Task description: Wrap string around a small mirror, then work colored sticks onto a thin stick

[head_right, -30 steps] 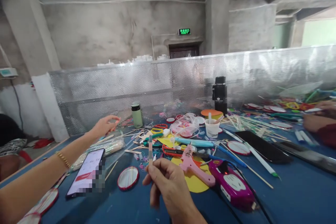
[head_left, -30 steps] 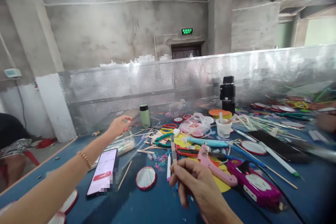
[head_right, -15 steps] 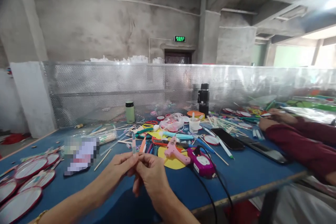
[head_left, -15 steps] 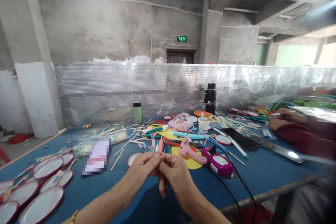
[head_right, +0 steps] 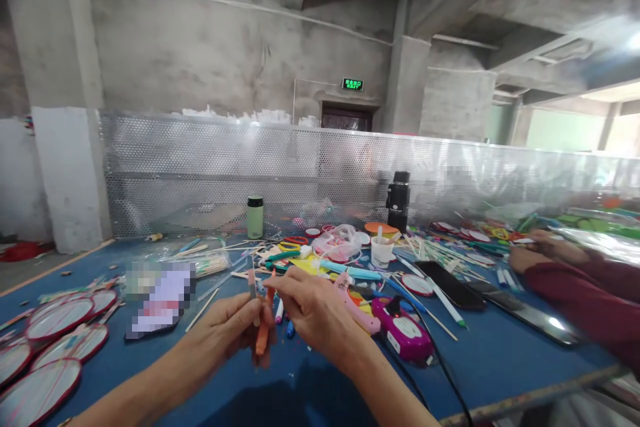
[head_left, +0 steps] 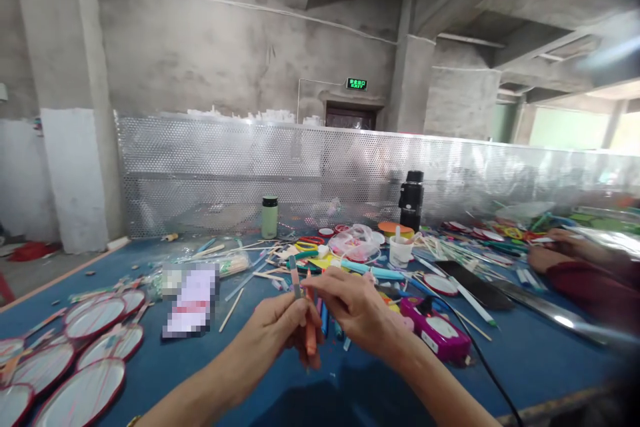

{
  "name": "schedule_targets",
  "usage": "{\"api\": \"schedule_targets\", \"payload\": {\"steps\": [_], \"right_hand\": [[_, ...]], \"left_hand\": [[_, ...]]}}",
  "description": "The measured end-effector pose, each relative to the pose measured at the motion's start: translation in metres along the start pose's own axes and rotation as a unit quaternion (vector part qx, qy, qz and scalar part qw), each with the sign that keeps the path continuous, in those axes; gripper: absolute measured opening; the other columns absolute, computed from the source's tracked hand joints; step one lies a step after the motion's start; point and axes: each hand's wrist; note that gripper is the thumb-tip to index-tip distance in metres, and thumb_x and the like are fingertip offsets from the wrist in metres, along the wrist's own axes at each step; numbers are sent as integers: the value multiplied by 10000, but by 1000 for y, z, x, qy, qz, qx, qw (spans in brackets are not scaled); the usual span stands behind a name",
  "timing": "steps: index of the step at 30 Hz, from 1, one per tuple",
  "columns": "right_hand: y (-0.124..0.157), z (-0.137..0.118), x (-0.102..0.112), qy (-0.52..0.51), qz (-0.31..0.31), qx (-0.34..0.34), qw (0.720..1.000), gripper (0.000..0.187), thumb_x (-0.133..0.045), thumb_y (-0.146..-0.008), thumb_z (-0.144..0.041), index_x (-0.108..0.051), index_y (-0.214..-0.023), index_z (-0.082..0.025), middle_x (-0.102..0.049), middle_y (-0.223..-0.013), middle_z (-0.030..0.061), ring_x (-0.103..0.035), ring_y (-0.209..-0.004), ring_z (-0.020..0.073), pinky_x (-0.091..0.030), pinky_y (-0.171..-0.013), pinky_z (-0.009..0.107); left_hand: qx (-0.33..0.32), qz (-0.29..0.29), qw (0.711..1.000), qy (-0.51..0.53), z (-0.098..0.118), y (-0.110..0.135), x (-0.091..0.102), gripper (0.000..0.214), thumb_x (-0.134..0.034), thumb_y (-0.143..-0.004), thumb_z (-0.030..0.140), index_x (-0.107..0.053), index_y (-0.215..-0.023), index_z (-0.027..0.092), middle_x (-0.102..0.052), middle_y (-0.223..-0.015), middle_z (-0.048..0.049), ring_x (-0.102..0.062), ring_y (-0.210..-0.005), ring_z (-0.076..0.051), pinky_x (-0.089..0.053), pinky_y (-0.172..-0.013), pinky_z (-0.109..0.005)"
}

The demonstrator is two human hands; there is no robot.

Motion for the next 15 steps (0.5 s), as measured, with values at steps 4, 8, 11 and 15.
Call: {"api": "schedule_targets", "payload": {"steps": [4,8,11,15], "right_hand": [[3,6,-13,45,-50,49,997,255,-471,-919,-106,-659,-1034,-236,-616,-840,17,-593,-743,120,-432,-659,208],[14,16,-23,81,-15,73,994,200,-449,-954,-194,-629,-1038,-215,-620,-844,33,-585,-721,127,-429,-628,214],[21,21,-26,117,29,31,992,212,-449,-941,-168,-600,-1083,-213,-623,-853,37,-589,-727,142,-434,-634,231],[26,27,-28,118,110,-30,986,196,-486,-895,-145,-584,-1056,-200,-637,-888,46,-607,-754,168,-464,-682,269]], "left_hand": [[16,-31,999,20,-2,1,-1,349,-398,-926,441,-539,-849,131,-606,-686,-41,-620,-571,-139,-460,-558,-258],[63,-61,995,56,-2,2,-2,336,-381,-929,447,-520,-916,142,-646,-763,-72,-660,-568,-154,-463,-495,-227],[89,-55,992,68,-1,1,-2,334,-383,-922,468,-501,-949,157,-665,-814,-88,-680,-563,-180,-484,-458,-233],[107,-32,991,69,-3,-1,0,315,-419,-909,465,-482,-932,157,-683,-834,-111,-681,-542,-194,-492,-433,-239]]}}
Point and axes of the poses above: each hand's wrist, its own y-axis away from the middle knuckle, its own x-axis out of the back of the hand, z = x × y
